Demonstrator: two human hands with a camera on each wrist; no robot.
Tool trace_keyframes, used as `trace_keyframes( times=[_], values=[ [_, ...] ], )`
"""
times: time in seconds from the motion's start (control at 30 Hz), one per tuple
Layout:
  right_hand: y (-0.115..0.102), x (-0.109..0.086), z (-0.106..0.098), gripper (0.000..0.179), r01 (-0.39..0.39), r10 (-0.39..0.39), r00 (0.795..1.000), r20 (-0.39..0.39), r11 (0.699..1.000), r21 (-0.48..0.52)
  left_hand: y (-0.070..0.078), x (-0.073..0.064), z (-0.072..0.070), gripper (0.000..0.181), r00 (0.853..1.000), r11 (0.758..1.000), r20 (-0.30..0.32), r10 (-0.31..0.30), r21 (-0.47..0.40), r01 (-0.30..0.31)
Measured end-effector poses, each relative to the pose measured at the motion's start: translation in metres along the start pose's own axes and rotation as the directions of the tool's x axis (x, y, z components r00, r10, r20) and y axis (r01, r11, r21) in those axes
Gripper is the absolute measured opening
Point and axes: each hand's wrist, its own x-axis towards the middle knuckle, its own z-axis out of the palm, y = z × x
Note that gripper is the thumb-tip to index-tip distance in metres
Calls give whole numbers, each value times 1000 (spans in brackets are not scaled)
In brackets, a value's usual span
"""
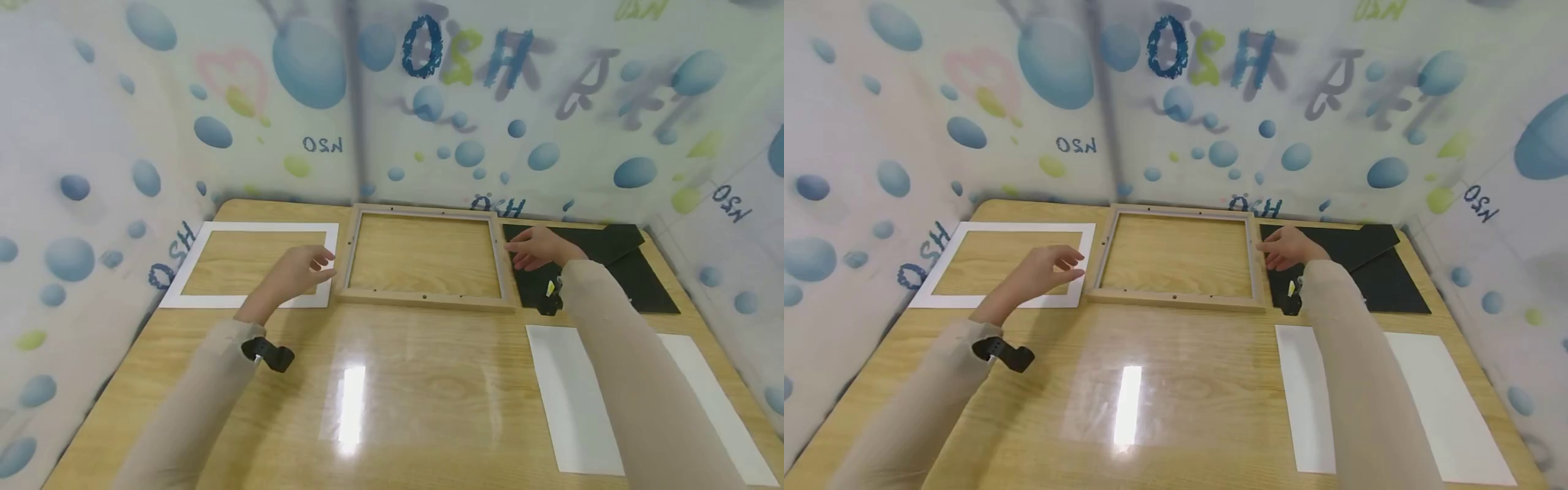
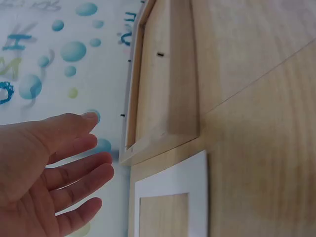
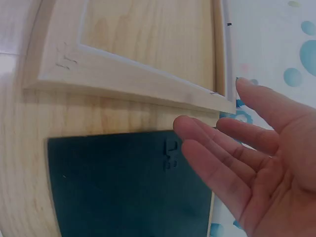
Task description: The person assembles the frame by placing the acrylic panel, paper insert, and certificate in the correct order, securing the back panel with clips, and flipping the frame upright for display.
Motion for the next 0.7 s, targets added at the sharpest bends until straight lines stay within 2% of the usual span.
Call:
trace_keyframes(
  times=[0.27,0.53,0.7],
  values=[
    [1,0,11,54,-4,4,1000,-3,1000,-1,8,-21,27,24,996,998,62,57,33,-59],
    [2,-1,17,47,-16,16,1000,-16,1000,12,13,-30,50,21,995,999,102,-25,51,20],
    [5,0,18,46,-21,21,1000,-20,999,35,10,-32,60,24,996,994,93,10,108,-20]
  ],
)
